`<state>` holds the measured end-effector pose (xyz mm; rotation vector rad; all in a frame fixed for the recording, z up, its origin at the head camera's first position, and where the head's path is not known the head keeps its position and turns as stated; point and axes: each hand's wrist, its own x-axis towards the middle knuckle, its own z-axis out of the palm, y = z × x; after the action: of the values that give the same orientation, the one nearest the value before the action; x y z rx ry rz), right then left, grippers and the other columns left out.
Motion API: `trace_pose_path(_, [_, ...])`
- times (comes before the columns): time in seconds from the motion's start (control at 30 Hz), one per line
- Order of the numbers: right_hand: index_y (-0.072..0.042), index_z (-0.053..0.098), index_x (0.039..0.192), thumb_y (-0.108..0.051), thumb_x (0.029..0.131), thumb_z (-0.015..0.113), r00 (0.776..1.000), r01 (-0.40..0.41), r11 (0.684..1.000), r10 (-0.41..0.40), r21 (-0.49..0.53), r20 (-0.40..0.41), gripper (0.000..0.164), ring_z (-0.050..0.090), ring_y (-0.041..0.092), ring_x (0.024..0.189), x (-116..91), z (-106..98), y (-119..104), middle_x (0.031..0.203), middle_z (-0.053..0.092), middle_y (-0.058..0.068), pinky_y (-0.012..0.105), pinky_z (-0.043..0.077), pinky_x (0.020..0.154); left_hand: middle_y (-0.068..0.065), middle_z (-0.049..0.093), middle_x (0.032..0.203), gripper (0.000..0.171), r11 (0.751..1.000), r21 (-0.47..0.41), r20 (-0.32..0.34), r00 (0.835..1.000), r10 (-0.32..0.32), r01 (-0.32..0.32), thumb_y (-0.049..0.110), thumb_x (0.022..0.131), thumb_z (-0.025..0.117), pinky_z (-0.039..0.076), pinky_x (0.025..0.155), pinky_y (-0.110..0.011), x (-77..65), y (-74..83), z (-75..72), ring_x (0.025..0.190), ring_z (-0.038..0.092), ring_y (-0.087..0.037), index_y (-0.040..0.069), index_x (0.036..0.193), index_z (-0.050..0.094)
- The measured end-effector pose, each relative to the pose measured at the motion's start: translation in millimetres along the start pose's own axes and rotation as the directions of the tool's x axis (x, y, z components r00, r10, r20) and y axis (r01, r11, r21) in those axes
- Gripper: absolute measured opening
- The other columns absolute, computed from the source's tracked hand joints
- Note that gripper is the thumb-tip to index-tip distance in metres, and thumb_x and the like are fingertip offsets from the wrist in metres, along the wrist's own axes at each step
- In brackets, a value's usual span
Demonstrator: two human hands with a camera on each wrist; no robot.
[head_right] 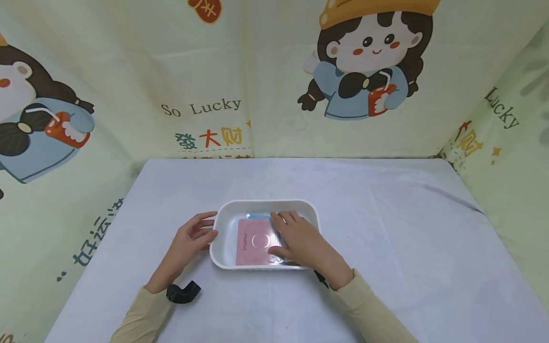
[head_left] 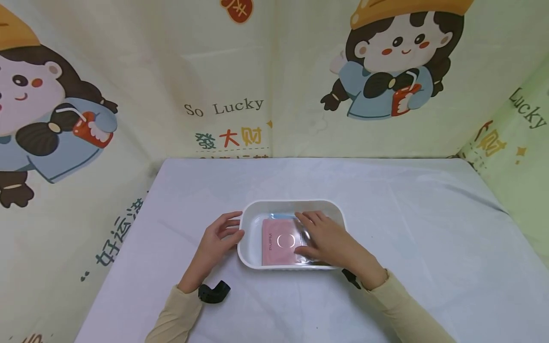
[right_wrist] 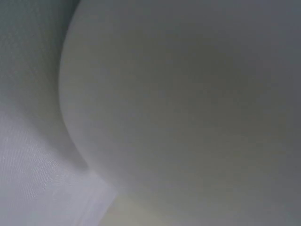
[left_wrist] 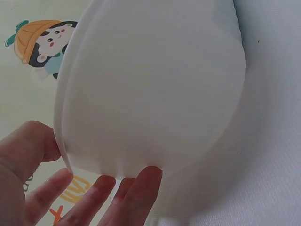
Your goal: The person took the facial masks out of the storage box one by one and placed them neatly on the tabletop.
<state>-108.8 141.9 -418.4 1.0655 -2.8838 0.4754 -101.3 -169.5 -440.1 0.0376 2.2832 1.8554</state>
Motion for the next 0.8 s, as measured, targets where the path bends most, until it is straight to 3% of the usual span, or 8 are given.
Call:
trace_pose_path(0.37, [-0.001,0.048,0.137,-0.053,0.082,0.075,0.999,0.048,0.998,-0.048,-0.042,0.011,0.08,0.052,0.03,0.118,-0.7,7.1,4.0,0.126,0.056,0.013,0.042,0.046,0.099,-0.015,0.061,0.132,0.051,1.0,0.0,0.002,1.0,0.018,-0.018,0.02,0.092,0.073,0.059,0.08,-0.031,0.3,-4.3,0.1,0.116,0.063,-0.03,0.021,0.139,0.054])
trace_pose_path(0.8, [0.006,0.049,0.135,-0.052,0.078,0.079,0.999,0.026,0.998,-0.025,-0.057,0.02,0.086,0.049,0.031,0.117,4.5,8.4,1.8,0.126,0.054,0.015,0.044,0.044,0.103,-0.016,0.061,0.132,0.051,0.999,0.005,-0.002,0.999,0.036,-0.036,0.02,0.091,0.074,0.058,0.081,-0.028,1.0,-5.6,-0.9,0.117,0.063,-0.031,0.019,0.139,0.055])
